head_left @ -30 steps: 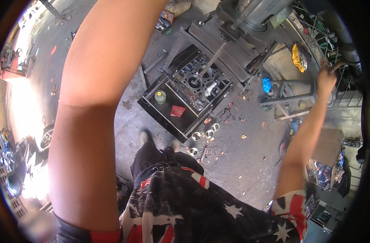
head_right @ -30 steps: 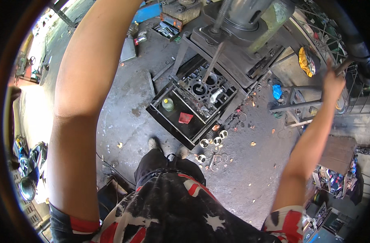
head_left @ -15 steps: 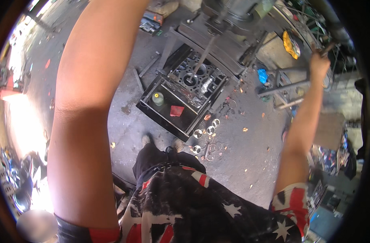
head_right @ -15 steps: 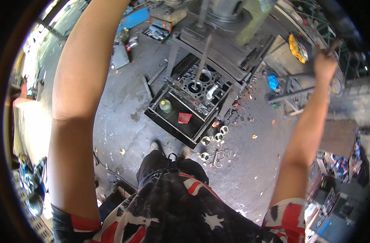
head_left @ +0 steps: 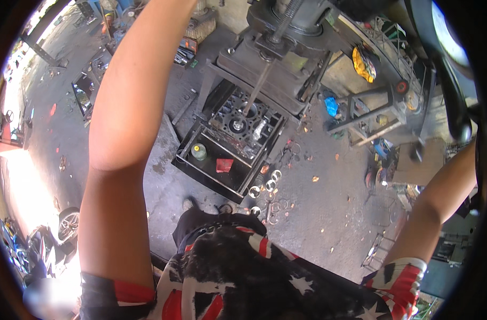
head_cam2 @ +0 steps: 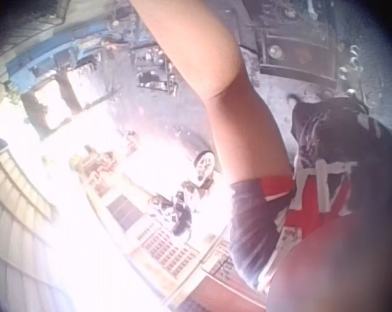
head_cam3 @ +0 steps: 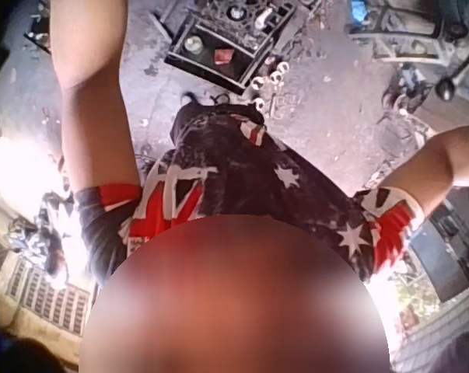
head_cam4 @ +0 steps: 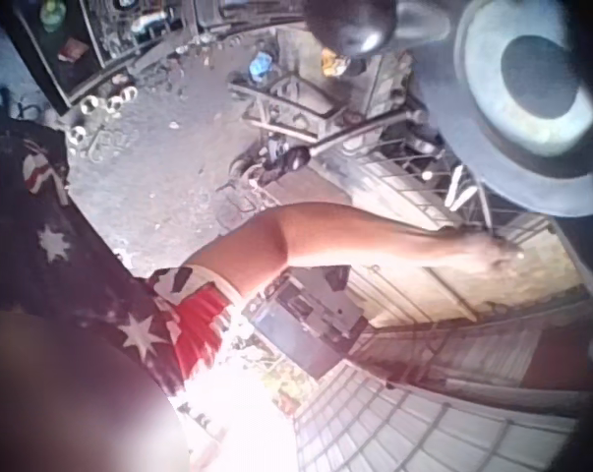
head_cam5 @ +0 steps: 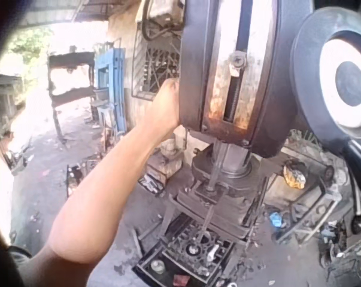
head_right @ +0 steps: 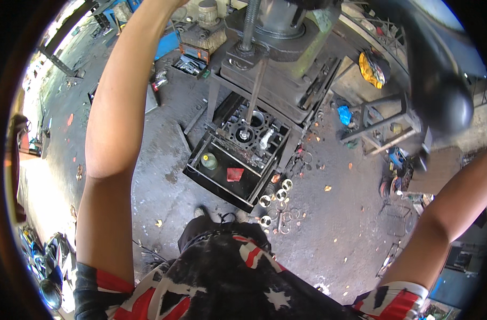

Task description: The person assembles an engine block by hand, inserting a piston into a cylinder, applying lubricant, and using a wrench to tighten components. The person also handles a crankshaft and places it into the engine block.

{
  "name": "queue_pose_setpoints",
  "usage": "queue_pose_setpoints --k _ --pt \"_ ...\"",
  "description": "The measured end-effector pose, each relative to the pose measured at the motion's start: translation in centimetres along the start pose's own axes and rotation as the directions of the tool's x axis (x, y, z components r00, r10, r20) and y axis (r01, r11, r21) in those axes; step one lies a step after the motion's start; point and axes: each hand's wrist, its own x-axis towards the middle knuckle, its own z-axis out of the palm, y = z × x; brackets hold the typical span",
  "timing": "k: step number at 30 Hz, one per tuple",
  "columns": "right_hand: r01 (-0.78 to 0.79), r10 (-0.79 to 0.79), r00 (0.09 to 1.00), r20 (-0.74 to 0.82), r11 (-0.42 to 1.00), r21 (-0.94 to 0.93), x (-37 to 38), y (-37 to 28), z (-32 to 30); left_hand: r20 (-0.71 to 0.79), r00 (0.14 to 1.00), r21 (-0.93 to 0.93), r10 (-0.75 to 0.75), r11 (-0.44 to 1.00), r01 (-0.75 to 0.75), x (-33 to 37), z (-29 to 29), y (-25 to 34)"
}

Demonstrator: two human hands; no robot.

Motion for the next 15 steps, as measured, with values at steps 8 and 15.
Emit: queue_pose_setpoints --k 8,15 --pt "-0.411 0.190 0.859 0.476 0.810 0.418 -0.9 8.2 16.0 0.002 1.000 -0.010 -0.006 1.000 0.006 0.2 0.4 0.0" --pt "-0.677 0.198 0.727 0.658 0.371 0.636 -21.2 5.5 9.8 0.018 0.995 0.114 0.097 0.989 -0.099 0.3 0.4 -0.2"
